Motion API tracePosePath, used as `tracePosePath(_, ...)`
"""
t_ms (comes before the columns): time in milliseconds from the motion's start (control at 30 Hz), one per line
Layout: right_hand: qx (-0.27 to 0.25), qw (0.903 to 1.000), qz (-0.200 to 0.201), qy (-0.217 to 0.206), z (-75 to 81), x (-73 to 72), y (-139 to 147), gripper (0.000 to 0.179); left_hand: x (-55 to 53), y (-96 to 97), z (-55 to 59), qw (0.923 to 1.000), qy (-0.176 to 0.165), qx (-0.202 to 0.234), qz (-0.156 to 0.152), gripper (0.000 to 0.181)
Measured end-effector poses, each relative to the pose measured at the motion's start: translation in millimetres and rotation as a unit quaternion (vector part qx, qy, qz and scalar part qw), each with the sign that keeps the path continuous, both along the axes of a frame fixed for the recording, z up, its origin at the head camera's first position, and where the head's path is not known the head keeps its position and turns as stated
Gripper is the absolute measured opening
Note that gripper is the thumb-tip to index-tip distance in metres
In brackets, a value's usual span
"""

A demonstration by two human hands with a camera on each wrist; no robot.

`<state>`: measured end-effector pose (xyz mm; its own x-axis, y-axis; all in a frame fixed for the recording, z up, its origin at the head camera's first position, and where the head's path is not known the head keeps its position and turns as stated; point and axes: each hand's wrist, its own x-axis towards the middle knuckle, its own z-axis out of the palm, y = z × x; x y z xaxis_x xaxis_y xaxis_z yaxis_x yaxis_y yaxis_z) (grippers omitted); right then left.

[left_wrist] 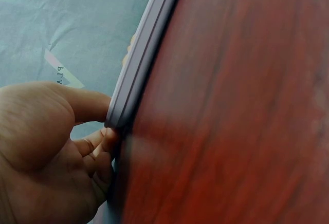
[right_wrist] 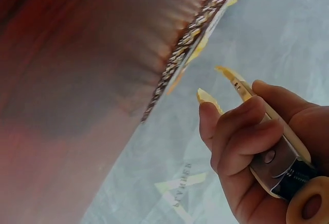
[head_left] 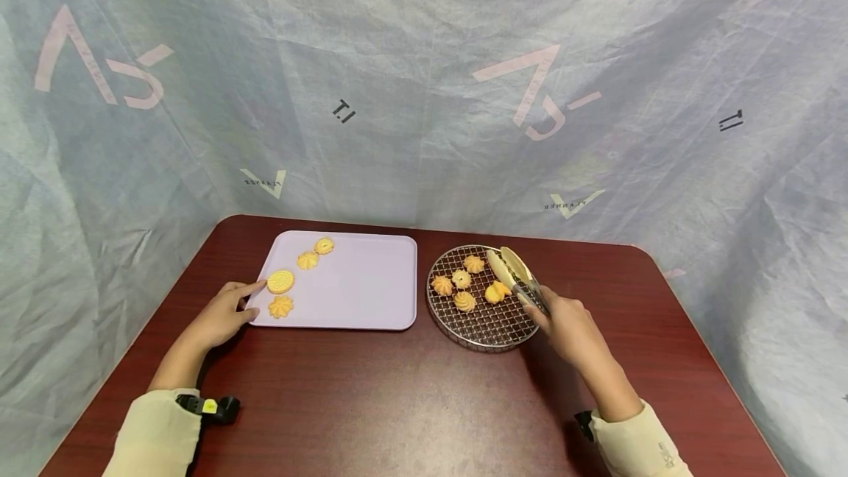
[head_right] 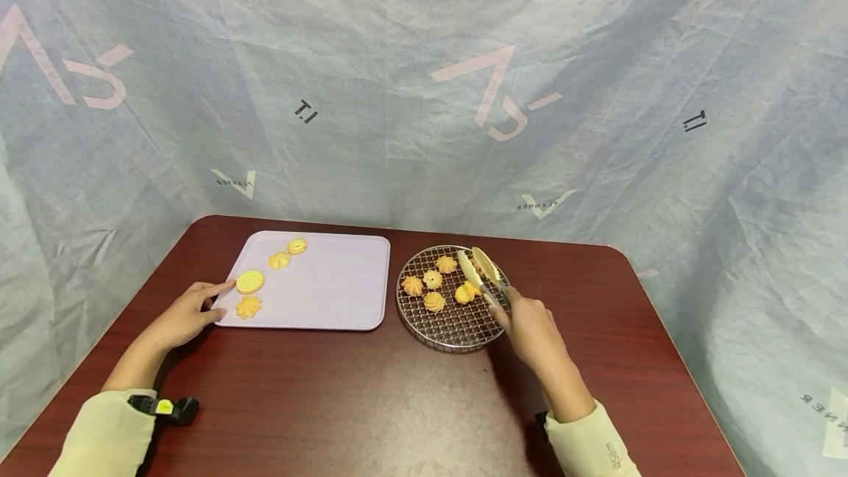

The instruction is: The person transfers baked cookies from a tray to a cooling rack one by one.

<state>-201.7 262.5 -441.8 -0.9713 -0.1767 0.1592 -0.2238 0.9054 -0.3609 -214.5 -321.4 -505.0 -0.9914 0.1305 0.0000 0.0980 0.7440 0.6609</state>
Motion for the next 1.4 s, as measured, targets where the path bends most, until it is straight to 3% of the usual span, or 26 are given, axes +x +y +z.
tracePosePath(200, 0.006, 0.9995, 0.023, 0.023, 4.5, 2.8, -14.7, 0.046, 0.4, 0.4, 0.7, 1.0, 0.0, 0.002, 0.001, 0.055)
tracePosePath(800, 0.014, 0.9973, 0.073, 0.002, 7.0, 1.6, -60.0, 0.062, 1.2, 0.4, 0.9, 1.0, 0.003, 0.005, 0.001, 0.055)
tracePosePath(1400, 0.002, 0.9908, 0.133, -0.022, 2.1, 2.8, -110.2, 0.055, 0.2, -0.5, 0.3, 1.0, 0.004, 0.002, -0.003, 0.055)
